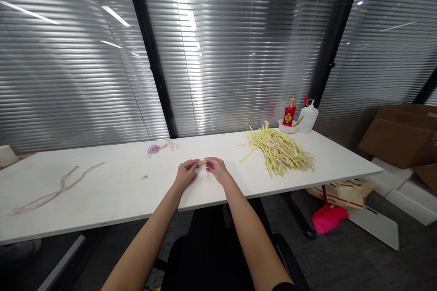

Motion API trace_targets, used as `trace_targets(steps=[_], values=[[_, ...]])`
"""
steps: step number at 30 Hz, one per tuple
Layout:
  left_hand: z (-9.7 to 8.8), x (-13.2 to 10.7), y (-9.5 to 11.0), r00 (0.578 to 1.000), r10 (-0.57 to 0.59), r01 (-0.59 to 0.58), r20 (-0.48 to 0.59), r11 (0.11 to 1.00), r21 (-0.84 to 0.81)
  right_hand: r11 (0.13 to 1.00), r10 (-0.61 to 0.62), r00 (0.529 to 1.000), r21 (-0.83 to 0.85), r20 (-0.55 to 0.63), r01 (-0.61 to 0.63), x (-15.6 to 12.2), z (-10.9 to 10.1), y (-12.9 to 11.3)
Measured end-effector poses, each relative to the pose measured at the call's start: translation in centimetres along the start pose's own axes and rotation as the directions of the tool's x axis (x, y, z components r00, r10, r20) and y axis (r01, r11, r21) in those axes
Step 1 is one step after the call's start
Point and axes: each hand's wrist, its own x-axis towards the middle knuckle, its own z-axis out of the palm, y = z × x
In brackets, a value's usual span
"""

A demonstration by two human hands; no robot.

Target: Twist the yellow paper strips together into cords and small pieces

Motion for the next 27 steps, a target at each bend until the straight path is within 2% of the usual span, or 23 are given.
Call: trace_targets(steps=[4,15,27], values=[[-0.1,0.0,0.0,0.999,0.048,-0.047,-0.011,0.998,0.037,1.0,0.003,1.0,0.023,-0.004,-0.003,0.1,-0.1,0.1],[0.0,-0.1,0.7,0.997,-0.066,0.068,0.051,0.996,-0.059,0.998,-0.052,0.998,-0.027,0.028,0.053,-0.1,0.0,0.0],[0.2,-0.2,1.1,0.998,-0.048,0.049,0.041,0.998,-0.039,1.0,-0.02,1.0,-0.008,-0.016,0.02,0.2,0.0,0.2]])
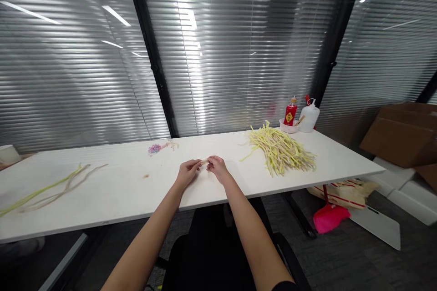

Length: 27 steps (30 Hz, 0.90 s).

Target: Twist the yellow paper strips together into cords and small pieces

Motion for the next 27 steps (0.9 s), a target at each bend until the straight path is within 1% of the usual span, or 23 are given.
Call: trace_targets(steps=[4,9,15,18,20,22,24,27], values=[[0.1,0.0,-0.2,1.0,0.031,-0.031,-0.003,0.999,0.032,0.999,0.024,1.0,0.022,0.007,-0.024,0.2,-0.1,-0.1],[0.0,-0.1,-0.3,0.997,0.08,-0.079,-0.01,0.993,0.093,0.992,0.1,0.995,0.079,0.015,-0.101,0.5,-0.4,-0.2],[0.0,-0.1,-0.4,0.996,0.08,-0.076,-0.025,0.987,0.139,0.986,0.122,0.992,0.106,0.045,-0.126,0.6,-0.7,-0.1],[0.1,0.0,-0.7,0.996,0.051,-0.04,-0.072,0.988,0.152,0.993,0.066,0.998,0.093,0.023,-0.068,0.4,-0.6,-0.2],[0.0,0.1,-0.9,0.989,0.016,0.005,-0.144,0.99,0.142,0.996,-0.009,0.999,0.088,-0.035,0.012,0.3,-0.5,-0.3],[0.0,0.3,-1.3,0.98,0.011,0.017,-0.197,0.99,0.142,0.993,-0.077,0.991,0.085,-0.111,0.087,0.2,-0.6,-0.4],[-0.1,0.4,-1.6,0.98,0.045,-0.006,-0.191,0.98,0.2,0.988,-0.12,0.977,0.078,-0.174,0.135,0.2,-0.8,-0.5],[-0.1,0.4,-1.9,0.989,0.067,-0.008,-0.134,0.917,0.4,0.985,-0.152,0.966,0.053,-0.208,0.167,0.2,-0.8,-0.4]])
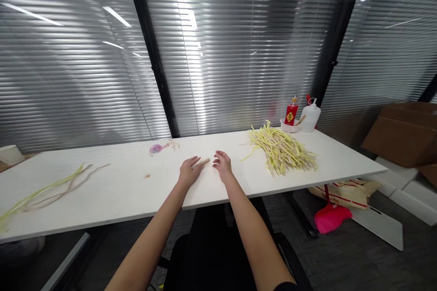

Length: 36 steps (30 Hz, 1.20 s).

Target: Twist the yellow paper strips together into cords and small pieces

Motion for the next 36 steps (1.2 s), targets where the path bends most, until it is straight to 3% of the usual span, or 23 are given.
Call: trace_targets(steps=[5,9,13,18,21,24,30,36], values=[[0.2,-0.5,0.8,0.989,-0.006,-0.038,0.149,0.955,0.294,0.995,-0.057,0.998,-0.083,-0.04,0.054,-0.2,0.3,0.2],[0.1,-0.8,1.8,0.959,0.04,-0.141,0.28,0.926,0.35,0.973,-0.161,0.985,-0.176,-0.063,0.148,-0.2,0.2,0.4],[0.2,-0.9,1.8,0.952,0.059,-0.169,0.299,0.918,0.36,0.96,-0.216,0.973,-0.199,-0.08,0.197,0.0,0.1,0.5],[0.5,-0.7,0.9,0.985,0.024,-0.083,0.168,0.931,0.354,0.96,-0.225,0.967,-0.197,-0.117,0.199,0.1,0.0,0.4],[0.2,-0.2,0.2,0.997,-0.037,0.056,-0.069,0.951,0.304,0.958,-0.235,0.961,-0.203,-0.147,0.204,0.1,-0.1,0.3],[-0.1,0.1,-0.2,0.954,-0.138,0.206,-0.266,0.947,0.248,0.956,-0.248,0.953,-0.203,-0.172,0.212,0.0,-0.2,0.2],[-0.2,-0.1,0.3,0.944,-0.252,0.312,-0.211,0.89,0.332,0.953,-0.246,0.951,-0.226,-0.187,0.202,0.1,-0.1,0.1],[-0.3,-0.2,1.0,0.949,-0.278,0.315,-0.151,0.873,0.373,0.949,-0.242,0.953,-0.247,-0.181,0.194,0.3,-0.2,0.4]])
